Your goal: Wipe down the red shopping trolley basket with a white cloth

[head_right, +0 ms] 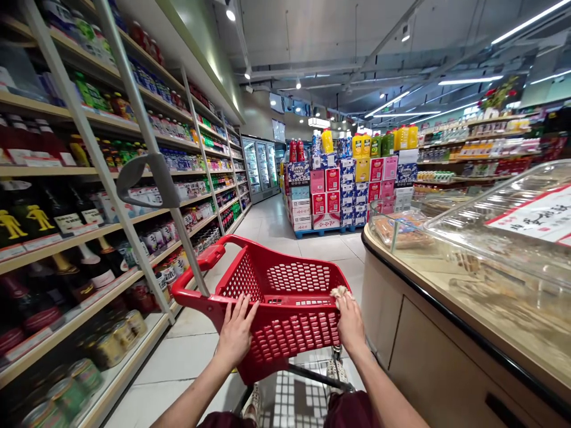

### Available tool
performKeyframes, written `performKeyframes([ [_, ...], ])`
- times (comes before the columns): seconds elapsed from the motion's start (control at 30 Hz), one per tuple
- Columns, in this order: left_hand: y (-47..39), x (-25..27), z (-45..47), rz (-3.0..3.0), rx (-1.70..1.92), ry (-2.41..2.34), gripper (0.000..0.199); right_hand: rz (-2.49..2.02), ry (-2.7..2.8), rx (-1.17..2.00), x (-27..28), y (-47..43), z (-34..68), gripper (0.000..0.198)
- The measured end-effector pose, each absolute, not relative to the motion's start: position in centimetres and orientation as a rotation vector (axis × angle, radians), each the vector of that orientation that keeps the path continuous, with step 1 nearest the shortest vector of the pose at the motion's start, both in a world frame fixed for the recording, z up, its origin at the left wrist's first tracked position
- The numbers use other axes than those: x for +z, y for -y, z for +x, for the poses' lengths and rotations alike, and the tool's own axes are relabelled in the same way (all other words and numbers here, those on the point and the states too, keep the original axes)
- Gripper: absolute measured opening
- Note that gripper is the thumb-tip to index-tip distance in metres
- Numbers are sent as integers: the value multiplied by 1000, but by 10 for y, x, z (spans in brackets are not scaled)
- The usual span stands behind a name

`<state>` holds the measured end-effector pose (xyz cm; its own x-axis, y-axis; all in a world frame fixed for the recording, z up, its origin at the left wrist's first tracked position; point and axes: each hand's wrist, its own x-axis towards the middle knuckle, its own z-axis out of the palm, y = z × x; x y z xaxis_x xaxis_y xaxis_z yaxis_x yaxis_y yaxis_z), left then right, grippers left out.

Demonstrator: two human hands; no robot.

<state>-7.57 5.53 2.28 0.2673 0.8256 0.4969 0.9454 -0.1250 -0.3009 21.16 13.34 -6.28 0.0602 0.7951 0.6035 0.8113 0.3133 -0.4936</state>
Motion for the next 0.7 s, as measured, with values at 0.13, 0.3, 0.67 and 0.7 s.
performKeyframes([
  [0.13,-57,20,-77,-1965,-293,1588,68,-1351,1781,-57,-64,-130,200,68],
  [0.3,-54,17,-81,-1990,-267,1562,69,-1222,1843,-105,-68,-128,190,66],
  [0.67,-48,18,-96,-1873,-312,1644,70,-1252,1892,-41,-62,-131,190,62],
  [0.7,-47,17,-100,-1832,-332,1648,71,-1352,1797,-61,-63,-135,199,61],
])
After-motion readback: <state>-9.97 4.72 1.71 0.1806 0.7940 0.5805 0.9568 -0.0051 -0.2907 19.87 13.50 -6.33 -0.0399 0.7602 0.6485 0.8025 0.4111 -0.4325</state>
